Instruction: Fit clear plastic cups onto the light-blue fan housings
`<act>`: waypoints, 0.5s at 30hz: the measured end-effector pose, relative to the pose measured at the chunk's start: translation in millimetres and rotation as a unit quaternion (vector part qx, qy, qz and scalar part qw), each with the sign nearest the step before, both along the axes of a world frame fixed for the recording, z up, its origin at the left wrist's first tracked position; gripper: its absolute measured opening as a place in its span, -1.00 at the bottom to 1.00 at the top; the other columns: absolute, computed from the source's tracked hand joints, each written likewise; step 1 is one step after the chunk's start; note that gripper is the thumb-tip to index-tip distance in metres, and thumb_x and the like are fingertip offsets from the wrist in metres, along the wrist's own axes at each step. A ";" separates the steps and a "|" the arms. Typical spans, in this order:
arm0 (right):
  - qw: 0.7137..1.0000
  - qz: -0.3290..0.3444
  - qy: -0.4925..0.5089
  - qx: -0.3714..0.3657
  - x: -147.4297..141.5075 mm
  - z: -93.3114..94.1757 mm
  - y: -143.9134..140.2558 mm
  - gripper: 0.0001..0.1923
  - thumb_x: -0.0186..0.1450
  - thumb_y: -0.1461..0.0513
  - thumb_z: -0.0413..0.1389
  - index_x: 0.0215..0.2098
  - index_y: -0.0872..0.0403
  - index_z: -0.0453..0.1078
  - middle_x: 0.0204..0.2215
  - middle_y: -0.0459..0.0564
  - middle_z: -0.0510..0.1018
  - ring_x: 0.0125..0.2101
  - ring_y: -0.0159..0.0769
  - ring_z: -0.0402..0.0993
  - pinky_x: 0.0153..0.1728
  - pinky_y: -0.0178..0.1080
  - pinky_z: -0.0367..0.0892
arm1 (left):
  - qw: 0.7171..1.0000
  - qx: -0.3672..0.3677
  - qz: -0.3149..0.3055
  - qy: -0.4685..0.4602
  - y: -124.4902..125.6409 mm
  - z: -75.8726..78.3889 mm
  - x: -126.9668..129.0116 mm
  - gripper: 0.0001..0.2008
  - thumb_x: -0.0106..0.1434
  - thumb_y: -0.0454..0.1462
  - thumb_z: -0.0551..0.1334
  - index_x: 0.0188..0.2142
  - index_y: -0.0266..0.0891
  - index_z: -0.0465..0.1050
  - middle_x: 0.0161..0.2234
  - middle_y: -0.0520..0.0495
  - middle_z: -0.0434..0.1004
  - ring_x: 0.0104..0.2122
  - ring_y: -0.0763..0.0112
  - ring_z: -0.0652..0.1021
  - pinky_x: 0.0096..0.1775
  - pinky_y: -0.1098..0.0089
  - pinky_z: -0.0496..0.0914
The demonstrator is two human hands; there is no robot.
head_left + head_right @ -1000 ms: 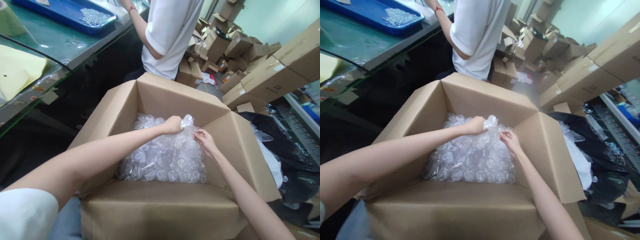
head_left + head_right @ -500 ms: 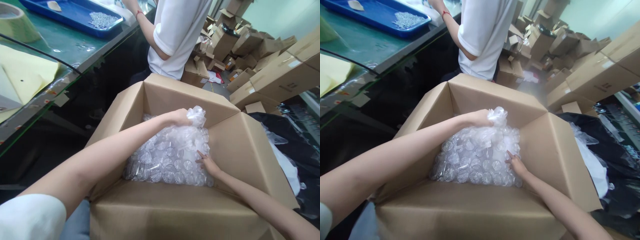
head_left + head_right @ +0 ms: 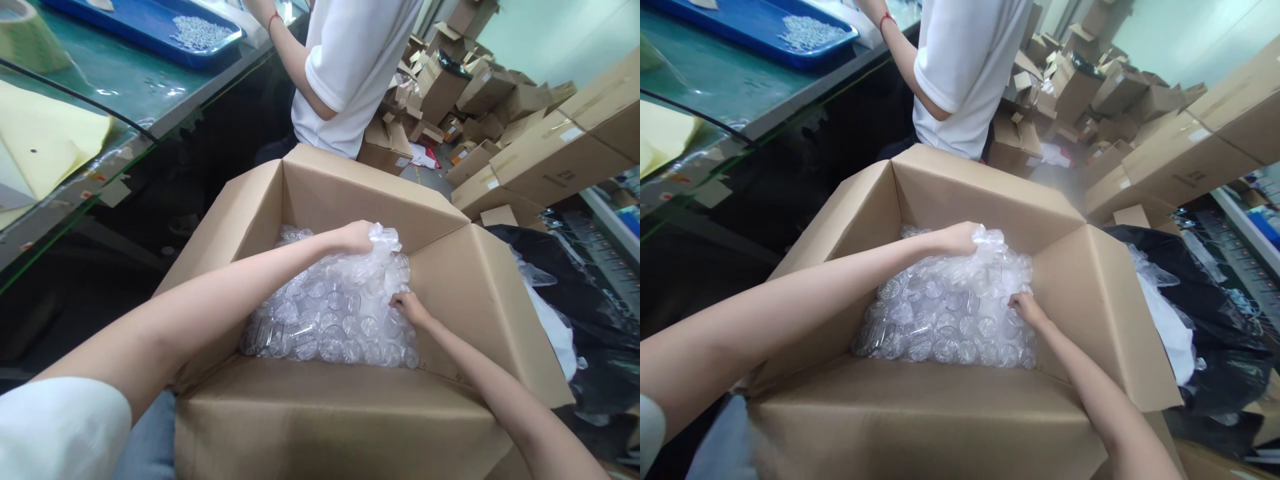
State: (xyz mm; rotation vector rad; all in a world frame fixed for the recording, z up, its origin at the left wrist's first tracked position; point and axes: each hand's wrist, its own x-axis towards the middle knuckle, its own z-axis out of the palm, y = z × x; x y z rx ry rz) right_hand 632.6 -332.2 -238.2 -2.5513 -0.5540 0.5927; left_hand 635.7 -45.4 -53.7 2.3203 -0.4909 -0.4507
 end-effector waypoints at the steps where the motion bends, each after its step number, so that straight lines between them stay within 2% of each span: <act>1: 1.000 -0.008 -0.007 0.018 2.9 8.4 4.3 -0.80 0.37 0.16 0.12 -0.23 0.15 0.43 -0.30 -0.05 0.54 -0.34 -0.34 0.49 -0.26 -0.17 0.45 | 1.000 0.008 -0.008 0.001 -1.1 -1.6 -1.1 -0.75 0.12 -0.36 0.13 -0.22 -0.34 0.49 -0.19 -0.20 0.57 -0.26 0.29 0.53 -0.35 0.42 0.32; 4: 0.996 -0.029 -0.028 0.083 7.0 43.0 18.3 -0.78 0.35 0.15 0.13 -0.33 0.16 0.41 -0.40 -0.10 0.51 -0.41 -0.38 0.47 -0.31 -0.21 0.43 | 0.999 0.037 -0.038 0.003 -8.3 -5.4 -8.7 -0.72 0.10 -0.37 0.16 -0.18 -0.37 0.49 -0.18 -0.25 0.59 -0.26 0.25 0.56 -0.32 0.40 0.35; 8: 0.981 -0.035 -0.035 0.188 -3.2 95.6 41.7 -0.78 0.23 0.14 0.24 -0.43 0.14 0.40 -0.48 -0.13 0.50 -0.43 -0.35 0.46 -0.33 -0.24 0.39 | 0.995 0.069 -0.074 -0.003 -24.6 -9.8 -26.9 -0.56 -0.02 -0.26 0.33 -0.11 -0.38 0.47 -0.18 -0.27 0.60 -0.23 0.13 0.58 -0.27 0.35 0.40; 10: 0.971 -0.047 -0.036 0.233 -9.5 113.5 52.6 -0.79 0.14 0.13 0.27 -0.42 0.10 0.41 -0.45 -0.10 0.54 -0.40 -0.31 0.47 -0.33 -0.26 0.38 | 0.994 0.082 -0.075 -0.013 -30.5 -11.8 -33.4 -0.63 -0.03 -0.27 0.34 -0.19 -0.36 0.51 -0.24 -0.25 0.61 -0.23 0.09 0.58 -0.25 0.31 0.42; 12: 0.963 -0.069 -0.038 0.258 -12.9 119.8 59.4 -0.79 0.15 0.09 0.23 -0.36 0.06 0.42 -0.36 -0.07 0.57 -0.35 -0.28 0.49 -0.31 -0.26 0.38 | 0.993 0.098 -0.053 -0.029 -32.2 -12.3 -35.0 -0.76 0.00 -0.33 0.30 -0.28 -0.37 0.53 -0.29 -0.29 0.61 -0.22 0.04 0.59 -0.23 0.26 0.43; 15: 0.969 -0.086 -0.025 0.230 -19.8 105.5 58.7 -0.77 0.25 0.05 0.08 -0.26 0.02 0.42 -0.24 -0.01 0.56 -0.28 -0.25 0.50 -0.26 -0.22 0.40 | 0.994 0.104 -0.012 -0.043 -27.5 -8.0 -29.7 -0.82 0.07 -0.34 0.25 -0.32 -0.39 0.53 -0.29 -0.31 0.60 -0.24 0.07 0.59 -0.24 0.26 0.43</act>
